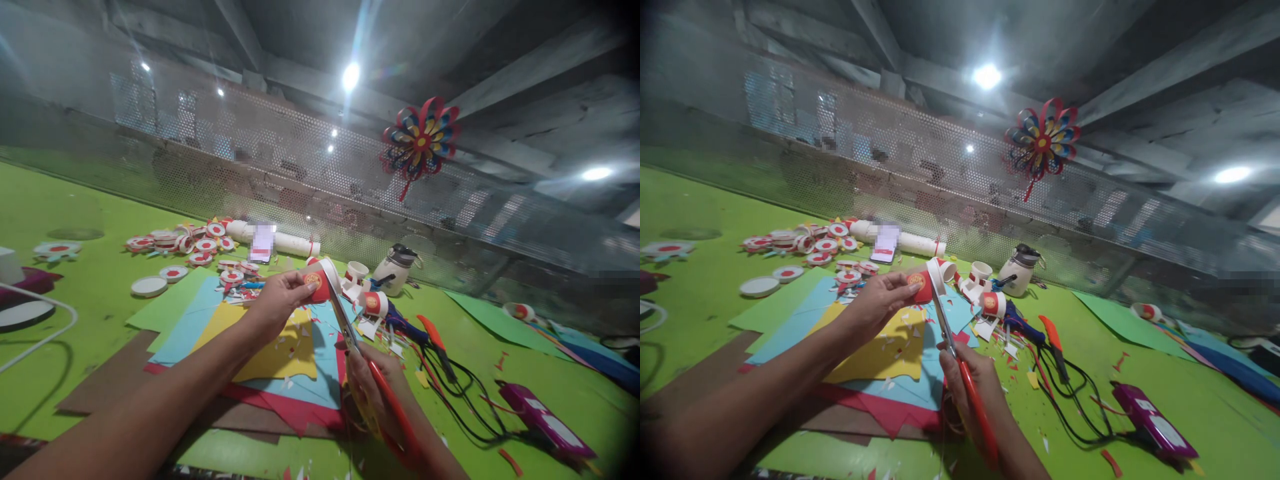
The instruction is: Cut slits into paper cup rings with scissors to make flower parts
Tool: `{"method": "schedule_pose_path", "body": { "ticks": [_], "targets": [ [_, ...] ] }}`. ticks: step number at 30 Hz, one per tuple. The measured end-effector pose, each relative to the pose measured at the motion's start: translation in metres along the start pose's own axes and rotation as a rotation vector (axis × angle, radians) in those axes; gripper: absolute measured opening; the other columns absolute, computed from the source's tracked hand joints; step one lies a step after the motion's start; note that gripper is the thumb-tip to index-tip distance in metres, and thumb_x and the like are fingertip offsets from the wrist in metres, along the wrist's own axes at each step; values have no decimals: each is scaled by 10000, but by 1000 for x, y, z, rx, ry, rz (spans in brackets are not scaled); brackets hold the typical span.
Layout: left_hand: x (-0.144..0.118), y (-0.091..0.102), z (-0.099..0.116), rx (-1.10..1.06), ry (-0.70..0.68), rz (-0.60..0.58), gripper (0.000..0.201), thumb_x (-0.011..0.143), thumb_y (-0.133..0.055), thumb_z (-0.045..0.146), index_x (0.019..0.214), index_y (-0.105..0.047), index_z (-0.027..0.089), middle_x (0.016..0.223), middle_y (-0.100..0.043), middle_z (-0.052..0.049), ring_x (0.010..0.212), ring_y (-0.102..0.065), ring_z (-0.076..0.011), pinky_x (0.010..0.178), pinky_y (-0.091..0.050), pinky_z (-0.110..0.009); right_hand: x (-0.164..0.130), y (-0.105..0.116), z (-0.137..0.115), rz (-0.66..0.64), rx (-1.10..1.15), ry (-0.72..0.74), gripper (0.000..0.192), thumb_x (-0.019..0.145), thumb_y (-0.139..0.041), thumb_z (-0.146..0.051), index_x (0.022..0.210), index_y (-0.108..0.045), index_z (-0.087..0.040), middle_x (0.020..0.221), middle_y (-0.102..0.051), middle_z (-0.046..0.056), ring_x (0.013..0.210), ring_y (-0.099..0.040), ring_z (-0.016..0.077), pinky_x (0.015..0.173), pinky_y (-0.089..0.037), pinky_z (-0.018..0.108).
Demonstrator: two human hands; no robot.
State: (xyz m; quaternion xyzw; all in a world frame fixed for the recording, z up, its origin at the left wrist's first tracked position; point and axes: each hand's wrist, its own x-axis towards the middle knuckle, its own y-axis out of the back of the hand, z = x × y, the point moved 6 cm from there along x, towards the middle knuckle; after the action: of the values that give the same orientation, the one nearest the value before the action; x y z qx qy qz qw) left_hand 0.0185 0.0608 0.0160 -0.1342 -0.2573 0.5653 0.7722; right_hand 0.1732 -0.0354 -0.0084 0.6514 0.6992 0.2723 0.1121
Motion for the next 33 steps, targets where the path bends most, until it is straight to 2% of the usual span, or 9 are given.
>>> {"method": "schedule_pose_path", "body": {
  "ticks": [4,9,14,20,28,33],
  "targets": [
    [-1,-3,-1,-7,19,-5,192,582,-749,208,592,-579,119,624,-632,-25,613,-585,-121,683,-458,-287,0,-1,1,-11,31,-20,336,900,-397,-474,903,-543,-172,558,-374,-54,485,-350,97,441,-273,217],
    [-1,-4,-2,-26,29,-17,213,563,-765,214,616,-585,115,638,-642,-31,637,-603,-135,706,-470,-300,0,-1,-2,14,47,-16,344,899,-410,-457,693,-471,-188,566,-399,-43,500,-341,95,435,-271,212],
    [0,-2,-8,-35,48,-34,220,598,-746,210,583,-544,125,635,-648,-35,626,-612,-129,696,-484,-290,2,1,-6,44,26,3,333,901,-403,-457,749,-517,-183,556,-374,-51,495,-334,102,446,-272,222],
    [3,4,-8,-53,51,-7,192,639,-724,226,642,-563,120,673,-649,-48,658,-633,-153,741,-505,-336,1,4,-7,23,-21,6,352,898,-389,-469,695,-460,-190,542,-382,-51,483,-367,106,459,-302,229],
    [4,7,3,18,-29,18,159,701,-667,235,792,-586,132,775,-640,-39,643,-640,-146,658,-511,-296,0,8,-19,-108,-104,26,360,888,-365,-492,781,-501,-176,622,-461,-11,565,-469,143,526,-387,257],
    [3,12,8,11,-50,77,130,718,-651,228,754,-570,133,713,-624,-30,652,-631,-130,595,-479,-226,-3,8,-21,-105,-109,0,382,891,-334,-505,801,-507,-177,613,-474,-10,550,-476,144,527,-402,265]
  ]
}}
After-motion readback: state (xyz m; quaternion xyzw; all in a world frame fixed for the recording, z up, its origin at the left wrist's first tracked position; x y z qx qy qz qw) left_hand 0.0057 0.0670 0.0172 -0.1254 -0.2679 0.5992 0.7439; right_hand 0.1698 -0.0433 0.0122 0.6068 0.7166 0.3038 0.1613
